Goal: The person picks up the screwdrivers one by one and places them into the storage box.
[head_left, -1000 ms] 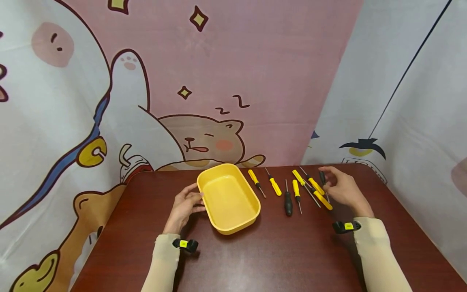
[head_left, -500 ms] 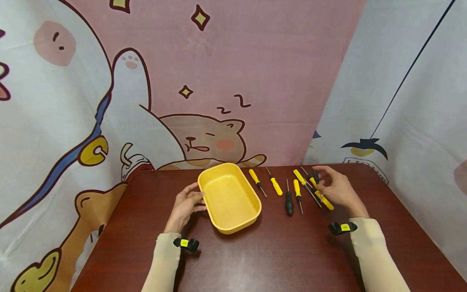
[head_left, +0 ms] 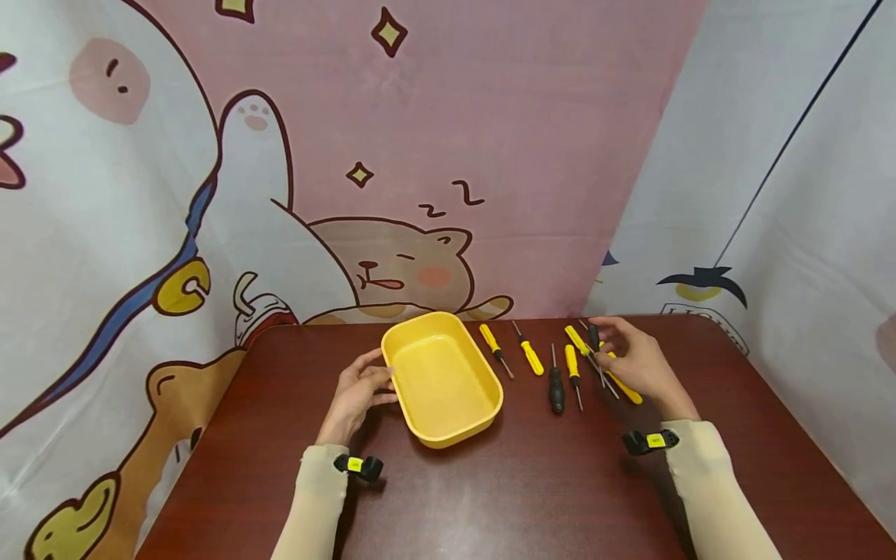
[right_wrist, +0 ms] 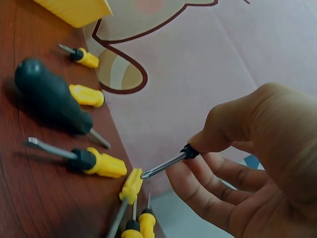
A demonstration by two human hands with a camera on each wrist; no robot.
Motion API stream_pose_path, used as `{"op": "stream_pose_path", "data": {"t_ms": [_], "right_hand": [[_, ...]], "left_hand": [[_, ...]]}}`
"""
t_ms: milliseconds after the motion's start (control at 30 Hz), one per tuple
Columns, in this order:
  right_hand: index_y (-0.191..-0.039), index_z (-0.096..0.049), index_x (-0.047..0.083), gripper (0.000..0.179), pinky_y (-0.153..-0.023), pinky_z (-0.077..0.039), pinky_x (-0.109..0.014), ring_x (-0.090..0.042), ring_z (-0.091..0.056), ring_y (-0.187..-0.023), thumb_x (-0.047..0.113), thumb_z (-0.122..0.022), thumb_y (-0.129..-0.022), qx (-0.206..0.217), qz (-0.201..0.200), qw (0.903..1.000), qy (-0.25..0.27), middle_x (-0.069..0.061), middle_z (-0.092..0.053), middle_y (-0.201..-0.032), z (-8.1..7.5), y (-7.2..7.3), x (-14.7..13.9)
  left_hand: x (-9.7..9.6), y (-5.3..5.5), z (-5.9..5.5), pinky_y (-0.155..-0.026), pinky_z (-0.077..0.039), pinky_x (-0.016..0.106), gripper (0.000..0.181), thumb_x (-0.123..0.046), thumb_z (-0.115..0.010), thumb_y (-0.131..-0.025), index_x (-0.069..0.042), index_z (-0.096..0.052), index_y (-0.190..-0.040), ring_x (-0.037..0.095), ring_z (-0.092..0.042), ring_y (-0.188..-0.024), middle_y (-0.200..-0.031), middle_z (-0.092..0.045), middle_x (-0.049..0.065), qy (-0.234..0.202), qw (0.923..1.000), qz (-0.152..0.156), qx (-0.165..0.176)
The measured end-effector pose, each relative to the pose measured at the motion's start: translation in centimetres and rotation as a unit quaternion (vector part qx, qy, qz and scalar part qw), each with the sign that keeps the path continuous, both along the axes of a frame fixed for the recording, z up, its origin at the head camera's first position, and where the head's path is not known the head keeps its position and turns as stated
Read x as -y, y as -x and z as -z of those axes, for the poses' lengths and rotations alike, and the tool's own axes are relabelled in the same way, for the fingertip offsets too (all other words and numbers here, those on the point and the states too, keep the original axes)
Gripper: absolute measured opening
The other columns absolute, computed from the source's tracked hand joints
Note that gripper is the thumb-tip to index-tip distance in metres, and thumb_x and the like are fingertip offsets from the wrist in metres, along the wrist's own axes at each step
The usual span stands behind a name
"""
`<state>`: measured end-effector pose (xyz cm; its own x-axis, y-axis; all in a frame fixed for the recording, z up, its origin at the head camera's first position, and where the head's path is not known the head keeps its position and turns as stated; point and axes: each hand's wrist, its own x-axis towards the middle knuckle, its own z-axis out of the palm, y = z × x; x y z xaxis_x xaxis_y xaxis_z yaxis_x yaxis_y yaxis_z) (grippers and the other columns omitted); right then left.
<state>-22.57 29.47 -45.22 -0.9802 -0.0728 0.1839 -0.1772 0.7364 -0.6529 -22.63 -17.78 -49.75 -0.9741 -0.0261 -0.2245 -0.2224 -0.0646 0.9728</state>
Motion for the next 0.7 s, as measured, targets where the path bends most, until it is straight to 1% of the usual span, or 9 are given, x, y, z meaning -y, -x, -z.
{"op": "stream_pose_path", "data": {"t_ms": [133,267,367,500,567,700], "right_hand": [[-0.145,-0.053,0.013,0.062,-0.067,-0.053,-0.021,-0.029,-0.067,-0.095,0.001,-0.072,-0.087,-0.005,-0.014,0.9998,0.010,-0.016,-0.064,-0.116,-0.4,-0.1,0.8],[-0.144,-0.055,0.014,0.061,-0.066,-0.049,-0.023,-0.025,-0.065,-0.091,0.000,-0.072,-0.087,-0.019,-0.022,0.9996,0.002,-0.013,-0.065,-0.113,-0.6,-0.1,1.5],[-0.144,-0.055,0.015,0.061,-0.067,-0.050,-0.024,-0.026,-0.066,-0.093,-0.001,-0.072,-0.087,-0.021,-0.027,0.9994,0.005,-0.012,-0.065,-0.113,-0.6,0.0,2.0],[-0.144,-0.054,0.018,0.063,-0.066,-0.053,-0.023,-0.028,-0.066,-0.097,-0.002,-0.071,-0.087,-0.013,-0.037,0.9989,0.025,-0.013,-0.063,-0.114,-0.7,0.0,2.6],[-0.145,-0.054,0.019,0.063,-0.063,-0.053,-0.024,-0.029,-0.066,-0.097,-0.002,-0.070,-0.087,-0.008,-0.041,0.9985,0.035,-0.013,-0.062,-0.115,-0.7,0.0,2.9],[-0.145,-0.054,0.020,0.062,-0.061,-0.054,-0.026,-0.029,-0.065,-0.096,-0.002,-0.067,-0.089,0.000,-0.039,0.9982,0.047,-0.013,-0.061,-0.116,-0.8,0.0,3.3]], "left_hand": [[0.1,0.0,-0.2,-0.069,-0.065,0.035,0.059,-0.006,-0.069,-0.096,-0.010,-0.046,-0.150,0.019,-0.065,-0.078,-0.112,-0.064,0.021,0.001,1.0000,-0.002,0.001],[0.2,0.0,-0.2,-0.069,-0.065,0.035,0.059,-0.007,-0.069,-0.096,-0.010,-0.047,-0.150,0.019,-0.066,-0.078,-0.112,-0.064,0.021,0.002,1.0000,-0.005,0.002],[0.3,0.0,-0.1,-0.069,-0.065,0.035,0.058,-0.008,-0.069,-0.096,-0.011,-0.047,-0.150,0.019,-0.066,-0.079,-0.114,-0.064,0.022,0.006,1.0000,-0.007,0.003],[0.4,-0.1,-0.1,-0.069,-0.065,0.036,0.058,-0.007,-0.068,-0.096,-0.011,-0.047,-0.150,0.019,-0.066,-0.078,-0.116,-0.063,0.024,0.006,0.9999,-0.008,0.002],[0.3,-0.1,-0.1,-0.068,-0.065,0.036,0.057,-0.006,-0.068,-0.097,-0.011,-0.047,-0.150,0.019,-0.066,-0.078,-0.116,-0.063,0.024,0.005,0.9999,-0.009,0.000],[-0.1,-0.1,0.0,-0.068,-0.065,0.035,0.057,-0.004,-0.067,-0.097,-0.009,-0.046,-0.150,0.019,-0.066,-0.078,-0.115,-0.063,0.025,0.000,1.0000,-0.002,-0.004]]}}
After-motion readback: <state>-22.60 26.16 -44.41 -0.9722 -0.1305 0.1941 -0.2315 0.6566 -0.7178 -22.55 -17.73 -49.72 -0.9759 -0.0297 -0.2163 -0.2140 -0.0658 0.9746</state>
